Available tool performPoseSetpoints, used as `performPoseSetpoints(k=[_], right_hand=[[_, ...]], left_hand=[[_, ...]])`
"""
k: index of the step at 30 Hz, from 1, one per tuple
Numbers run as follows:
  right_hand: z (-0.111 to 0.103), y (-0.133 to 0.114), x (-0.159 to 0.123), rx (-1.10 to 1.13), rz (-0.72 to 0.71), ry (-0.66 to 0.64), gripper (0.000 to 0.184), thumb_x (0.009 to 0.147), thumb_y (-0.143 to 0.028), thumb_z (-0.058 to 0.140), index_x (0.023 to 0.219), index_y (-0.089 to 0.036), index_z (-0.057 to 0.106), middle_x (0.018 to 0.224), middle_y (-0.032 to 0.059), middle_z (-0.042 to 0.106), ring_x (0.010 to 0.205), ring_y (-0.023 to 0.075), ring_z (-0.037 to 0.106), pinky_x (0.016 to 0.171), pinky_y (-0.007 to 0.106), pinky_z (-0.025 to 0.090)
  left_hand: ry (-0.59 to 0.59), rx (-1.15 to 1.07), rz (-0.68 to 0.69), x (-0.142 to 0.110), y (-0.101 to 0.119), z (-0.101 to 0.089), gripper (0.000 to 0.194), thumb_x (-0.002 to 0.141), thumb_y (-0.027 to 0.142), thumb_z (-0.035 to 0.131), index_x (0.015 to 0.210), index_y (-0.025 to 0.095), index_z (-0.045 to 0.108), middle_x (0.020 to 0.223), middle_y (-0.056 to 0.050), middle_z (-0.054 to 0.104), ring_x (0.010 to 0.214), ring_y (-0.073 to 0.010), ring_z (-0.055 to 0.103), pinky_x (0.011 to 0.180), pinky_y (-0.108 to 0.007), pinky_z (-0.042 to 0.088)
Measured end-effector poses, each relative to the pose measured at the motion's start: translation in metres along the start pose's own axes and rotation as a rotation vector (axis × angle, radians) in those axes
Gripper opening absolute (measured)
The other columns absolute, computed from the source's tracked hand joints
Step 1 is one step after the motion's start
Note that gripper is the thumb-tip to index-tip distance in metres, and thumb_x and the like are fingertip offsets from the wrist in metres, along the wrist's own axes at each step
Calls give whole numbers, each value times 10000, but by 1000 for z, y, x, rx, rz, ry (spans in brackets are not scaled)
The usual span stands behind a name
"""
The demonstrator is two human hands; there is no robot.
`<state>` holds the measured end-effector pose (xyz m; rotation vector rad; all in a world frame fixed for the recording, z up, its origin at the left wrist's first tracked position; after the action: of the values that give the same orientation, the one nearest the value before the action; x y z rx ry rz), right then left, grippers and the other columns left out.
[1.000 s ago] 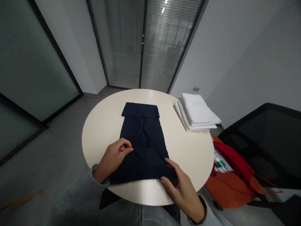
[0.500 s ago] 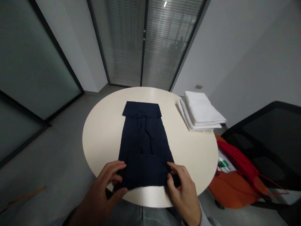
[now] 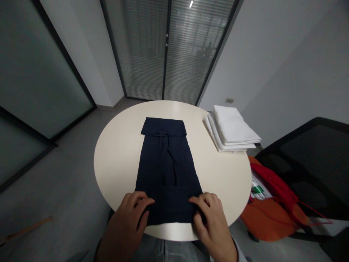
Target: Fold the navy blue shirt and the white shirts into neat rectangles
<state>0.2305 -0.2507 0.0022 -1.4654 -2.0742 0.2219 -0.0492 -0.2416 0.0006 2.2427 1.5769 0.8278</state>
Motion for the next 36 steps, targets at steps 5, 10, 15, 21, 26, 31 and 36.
performPoseSetpoints(k=[5, 10, 15, 21, 26, 31, 36], right_hand=[[-5, -2, 4, -191, -383, -119, 667, 801, -54, 538, 1434, -256, 594, 1428, 87, 631, 1326, 336, 547, 1088, 596, 447], [-19, -3, 5, -144, -407, -346, 767, 834, -129, 611, 1576, -199, 430, 1533, 81, 562, 1423, 327, 512, 1167, 578, 434], [-45, 1, 32, -32, -371, -289, 560, 980, -267, 614, 1528, -274, 498, 1500, 75, 597, 1407, 285, 533, 1150, 516, 471], [-30, 47, 165, -257, -263, -91, 571, 956, -69, 498, 1516, -179, 493, 1532, 125, 532, 1355, 289, 504, 1116, 464, 438], [19, 84, 255, -494, -192, -171, 581, 964, -14, 444, 1516, -185, 501, 1555, 140, 515, 1292, 301, 514, 1036, 441, 383], [34, 94, 281, -458, -192, -138, 342, 1015, -71, 419, 1150, -135, 726, 1124, 161, 736, 1118, 284, 590, 990, 436, 345], [4, 92, 290, -381, -146, -14, 337, 1027, -137, 409, 1246, -142, 665, 1171, 155, 712, 1069, 279, 602, 918, 395, 411]], left_hand=[[-13, 240, 314, -3, -1, 5, 607, 847, -1, 476, 1324, 318, 675, 1342, -22, 702, 1260, -265, 603, 1032, -451, 499], [-265, 153, 411, 2, -15, -14, 535, 965, 202, 577, 1479, 352, 569, 1441, -7, 660, 1353, -226, 575, 1159, -406, 442], [-183, 34, 188, 87, -53, -53, 427, 1054, 320, 447, 1455, 298, 593, 1521, -45, 579, 1373, -239, 540, 1181, -435, 422], [-47, 431, 71, 220, -111, -37, 651, 944, 160, 522, 1585, 214, 421, 1672, -112, 358, 1395, -367, 419, 1084, -543, 431], [-105, 455, 119, 256, -134, -11, 412, 1008, 160, 438, 1360, 184, 651, 1468, -108, 600, 1268, -301, 479, 1015, -430, 430], [19, 248, 98, 280, -142, -12, 338, 1028, 186, 416, 1182, 145, 714, 1232, -110, 710, 1116, -235, 549, 1024, -370, 421], [208, -55, 43, 303, -117, -48, 265, 986, 212, 474, 1093, 124, 700, 1085, -103, 727, 947, -202, 622, 896, -328, 481]])
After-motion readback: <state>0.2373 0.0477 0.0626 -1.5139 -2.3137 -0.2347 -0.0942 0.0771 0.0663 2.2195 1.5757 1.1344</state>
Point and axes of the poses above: each hand's wrist, its own x-axis towards the middle knuckle, its own z-axis out of the palm, y = z × x, the point moved 1 cm from there along x, towards the middle knuckle
